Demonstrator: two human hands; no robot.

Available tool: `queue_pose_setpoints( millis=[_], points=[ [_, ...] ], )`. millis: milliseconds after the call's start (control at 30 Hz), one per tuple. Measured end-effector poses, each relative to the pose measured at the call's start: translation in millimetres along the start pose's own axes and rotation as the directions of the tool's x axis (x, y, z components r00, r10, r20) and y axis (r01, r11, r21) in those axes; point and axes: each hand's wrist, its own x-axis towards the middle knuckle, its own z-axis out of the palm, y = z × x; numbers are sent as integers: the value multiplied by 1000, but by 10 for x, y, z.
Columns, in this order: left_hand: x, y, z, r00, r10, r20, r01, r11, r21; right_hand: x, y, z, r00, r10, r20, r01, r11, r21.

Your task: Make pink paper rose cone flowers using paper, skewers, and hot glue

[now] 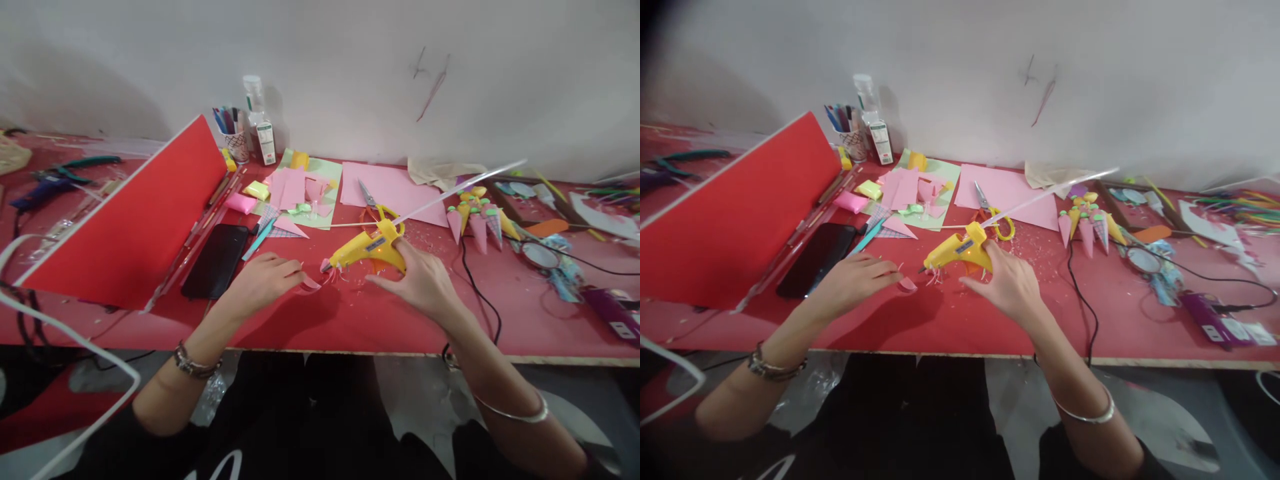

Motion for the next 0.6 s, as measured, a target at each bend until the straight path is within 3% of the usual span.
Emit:
queue_pose_setpoints(
  millis=[267,600],
  points=[
    [45,-1,-57,1000,9,-13,-8,999,42,19,-47,-45,997,-76,10,76,997,-22],
    [55,18,-93,999,-6,49,2,996,85,56,-68,-118,990,-127,61,130,990,-48]
  ],
)
